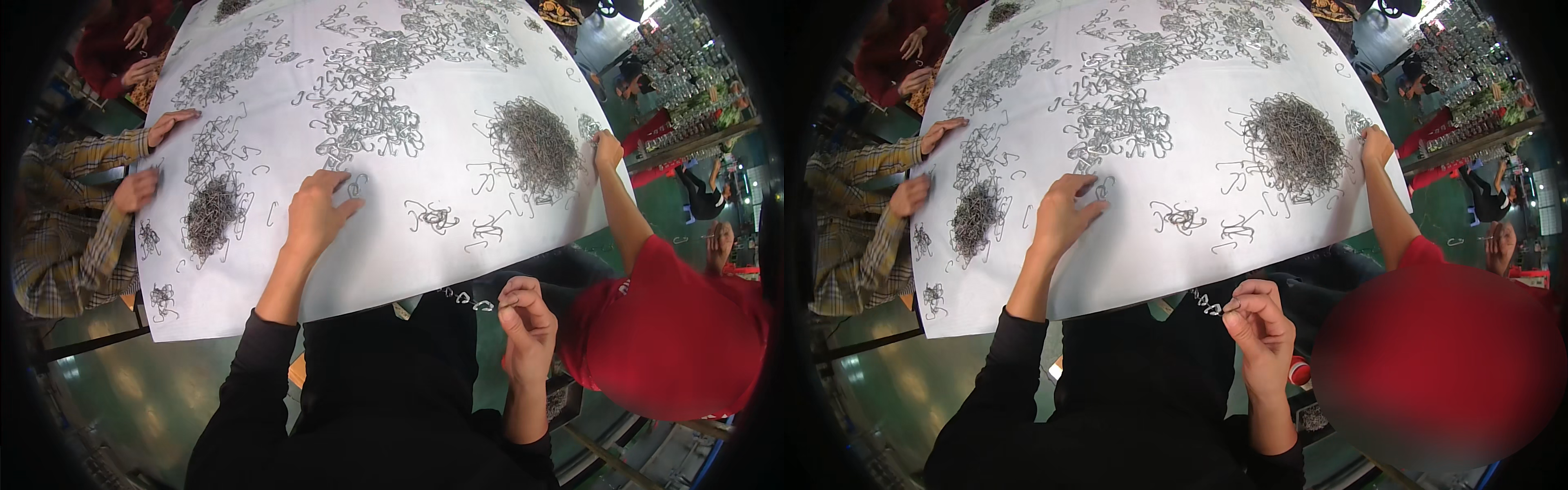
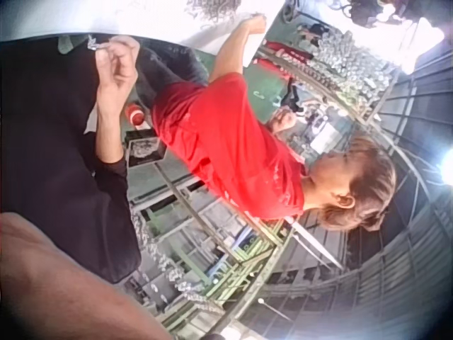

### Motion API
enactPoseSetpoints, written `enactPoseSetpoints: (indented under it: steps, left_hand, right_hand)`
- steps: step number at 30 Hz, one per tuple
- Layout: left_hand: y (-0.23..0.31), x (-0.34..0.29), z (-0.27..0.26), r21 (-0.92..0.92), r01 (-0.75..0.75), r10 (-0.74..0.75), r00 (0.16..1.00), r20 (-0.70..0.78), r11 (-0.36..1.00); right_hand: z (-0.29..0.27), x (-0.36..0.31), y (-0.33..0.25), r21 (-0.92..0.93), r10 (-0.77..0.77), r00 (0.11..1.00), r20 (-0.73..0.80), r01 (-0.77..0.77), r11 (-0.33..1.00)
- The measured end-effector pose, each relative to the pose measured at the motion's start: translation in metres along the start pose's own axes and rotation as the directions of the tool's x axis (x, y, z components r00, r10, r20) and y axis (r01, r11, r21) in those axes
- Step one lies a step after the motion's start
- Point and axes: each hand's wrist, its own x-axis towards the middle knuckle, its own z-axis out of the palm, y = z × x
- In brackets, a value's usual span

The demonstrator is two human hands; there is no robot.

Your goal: The person joins small metal hooks into a chain by hand at a table and hangs the completed chain on a rack.

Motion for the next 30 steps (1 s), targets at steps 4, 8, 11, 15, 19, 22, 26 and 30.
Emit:
enactPoseSetpoints:
  steps: [4, 8, 11, 15, 19, 22, 26, 30]
  left_hand:
    - [0.011, -0.003, -0.001, 0.190, -0.119, 0.120, 0.993, 0.007, 0.975]
    - [0.000, -0.003, 0.003, 0.137, -0.224, 0.222, 0.974, 0.029, 0.965]
    - [-0.008, 0.000, 0.001, 0.097, -0.253, 0.249, 0.967, 0.052, 0.963]
    - [-0.015, 0.014, -0.003, -0.056, -0.309, 0.311, 0.950, 0.035, 0.950]
    - [-0.003, 0.016, -0.010, -0.210, 0.067, -0.038, 0.989, 0.141, 0.975]
    - [0.022, 0.006, -0.012, -0.439, 0.176, -0.045, 0.955, 0.292, 0.881]
    - [0.060, -0.013, -0.016, -0.567, 0.068, 0.195, 0.900, 0.391, 0.821]
    - [0.108, -0.019, -0.031, -0.538, 0.016, 0.295, 0.822, 0.487, 0.843]
  right_hand:
    - [-0.003, 0.001, 0.000, -0.015, -0.009, 1.000, 0.017, 0.010, 1.000]
    - [-0.003, -0.001, -0.002, -0.031, -0.023, 1.000, 0.016, 0.023, 0.999]
    - [-0.001, 0.001, 0.003, -0.024, -0.007, 0.999, 0.039, 0.008, 1.000]
    - [0.004, -0.002, 0.000, -0.009, -0.019, 0.999, 0.050, 0.019, 1.000]
    - [0.007, -0.003, 0.000, -0.026, -0.034, 0.998, 0.046, 0.035, 0.999]
    - [0.005, -0.002, 0.007, -0.074, -0.067, 0.996, 0.059, 0.071, 0.995]
    - [0.005, -0.003, 0.013, -0.106, -0.025, 0.997, 0.071, 0.033, 0.994]
    - [0.003, -0.001, 0.012, -0.243, -0.045, 0.996, 0.081, 0.064, 0.968]
